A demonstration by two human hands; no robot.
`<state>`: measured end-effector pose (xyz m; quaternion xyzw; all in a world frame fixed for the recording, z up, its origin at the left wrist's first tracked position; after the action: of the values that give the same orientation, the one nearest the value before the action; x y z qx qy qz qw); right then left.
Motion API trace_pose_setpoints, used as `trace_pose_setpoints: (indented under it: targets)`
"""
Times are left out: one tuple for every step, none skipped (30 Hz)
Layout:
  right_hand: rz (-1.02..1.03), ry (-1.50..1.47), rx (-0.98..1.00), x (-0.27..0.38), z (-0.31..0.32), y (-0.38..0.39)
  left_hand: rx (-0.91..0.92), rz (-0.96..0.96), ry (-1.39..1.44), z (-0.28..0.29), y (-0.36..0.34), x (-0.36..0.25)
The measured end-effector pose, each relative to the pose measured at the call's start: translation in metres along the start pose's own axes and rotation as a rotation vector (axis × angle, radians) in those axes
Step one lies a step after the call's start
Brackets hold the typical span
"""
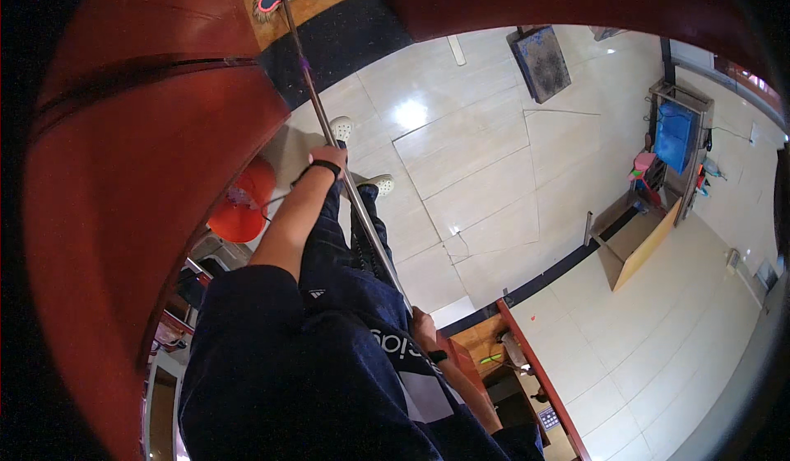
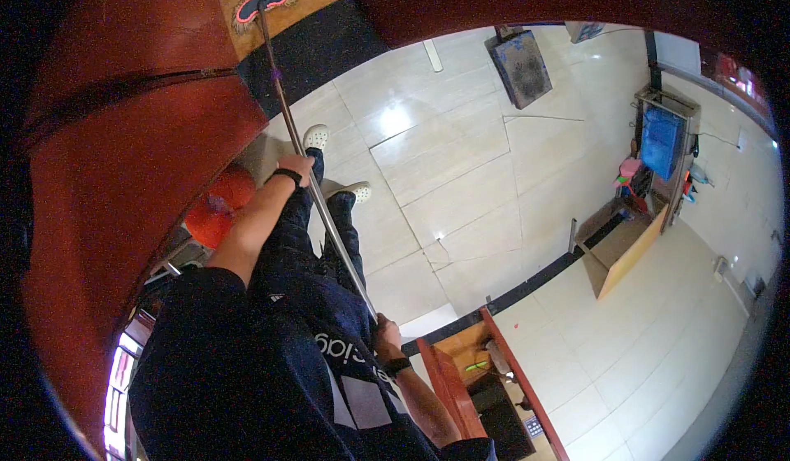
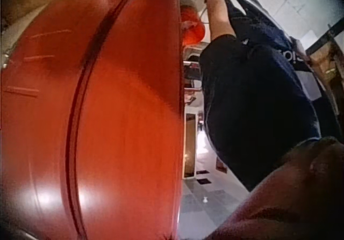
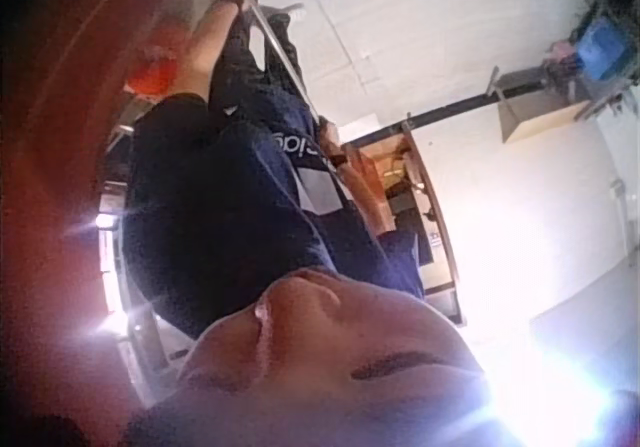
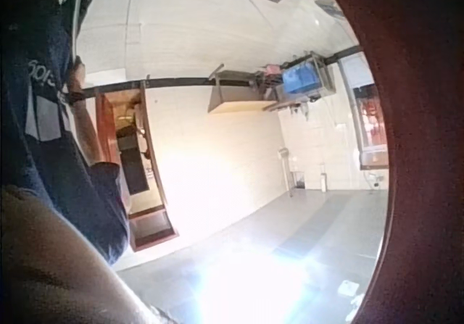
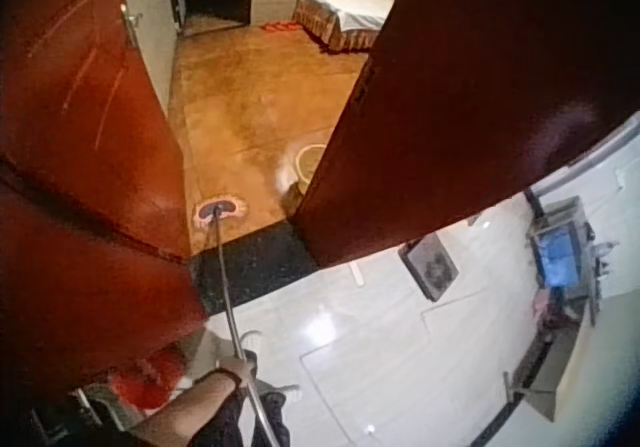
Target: Mopping the tile floor in a hallway and room entrance.
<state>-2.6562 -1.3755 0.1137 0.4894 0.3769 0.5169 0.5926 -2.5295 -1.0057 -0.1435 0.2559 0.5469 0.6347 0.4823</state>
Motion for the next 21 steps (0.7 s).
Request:
trace_pose_setpoints:
  targets:
    - [-0.003,-0.007,0.001,-0.001,-0.002,-0.002,0.003,-0.001,-0.006,0.006,0.003,0.005]
    - [0.013,0.037,-0.007,0.009,0.005,-0.003,-0.006,0.002,-0.039,0.013,0.01,0.011]
    - [0.02,0.073,-0.026,0.013,0.01,-0.003,-0.018,-0.009,-0.08,0.018,0.012,0.007]
    - [0.016,0.065,-0.031,0.008,0.011,-0.003,-0.02,-0.015,-0.087,0.02,0.014,0.001]
    - [0.032,0.089,-0.049,0.002,0.015,-0.004,-0.022,-0.047,-0.071,0.022,0.016,-0.007]
    - [0.047,0.114,-0.069,-0.004,0.019,-0.003,-0.025,-0.08,-0.054,0.022,0.018,-0.016]
    - [0.063,0.124,-0.099,-0.013,0.023,0.001,0.042,-0.109,-0.05,0.011,0.015,-0.027]
    - [0.097,0.137,-0.128,-0.022,0.025,0.004,0.032,-0.105,-0.054,0.005,0.011,-0.034]
    - [0.06,0.148,-0.111,-0.035,0.024,0.005,0.051,-0.077,-0.08,-0.011,0.01,-0.041]
    - [0.023,0.161,-0.095,-0.049,0.023,0.006,0.07,-0.047,-0.104,-0.025,0.008,-0.045]
    - [-0.006,0.198,-0.113,-0.067,0.024,0.006,0.118,-0.073,-0.078,-0.036,0.01,-0.059]
    - [-0.008,0.2,-0.118,-0.084,0.022,0.009,0.114,-0.077,-0.076,-0.045,0.014,-0.072]
    - [-0.015,0.223,-0.118,-0.102,0.02,0.013,0.137,-0.079,-0.056,-0.059,0.02,-0.084]
    - [-0.013,0.249,-0.118,-0.116,0.02,0.015,0.156,-0.075,-0.033,-0.072,0.024,-0.093]
    - [-0.019,0.252,-0.084,-0.133,0.019,0.018,0.218,-0.048,-0.026,-0.083,0.034,-0.105]
    - [-0.013,0.258,-0.084,-0.147,0.019,0.02,0.213,-0.044,-0.02,-0.102,0.032,-0.112]
    - [0.001,0.261,-0.104,-0.164,0.023,0.025,0.172,-0.054,0.002,-0.117,0.031,-0.126]
    - [0.014,0.264,-0.123,-0.18,0.026,0.029,0.132,-0.065,0.023,-0.131,0.03,-0.141]
    - [-0.01,0.305,-0.088,-0.201,0.025,0.028,0.129,-0.053,0.033,-0.147,0.027,-0.152]
    - [-0.019,0.303,-0.086,-0.219,0.024,0.034,0.136,-0.06,0.032,-0.161,0.03,-0.167]
    - [-0.062,0.354,-0.084,-0.24,0.027,0.039,0.2,-0.061,0.083,-0.179,0.033,-0.182]
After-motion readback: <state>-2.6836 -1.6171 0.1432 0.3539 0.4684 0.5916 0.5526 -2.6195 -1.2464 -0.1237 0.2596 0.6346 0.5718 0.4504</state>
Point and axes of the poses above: each hand's wrist, its own y-axis away from the middle knuckle, its own z-axis out of the back of the hand, x = y × z, the point moved 9 cm from there along -y, towards the middle knuckle, and after that the axes turned 8 degrees about x, right-handed, at the moved point
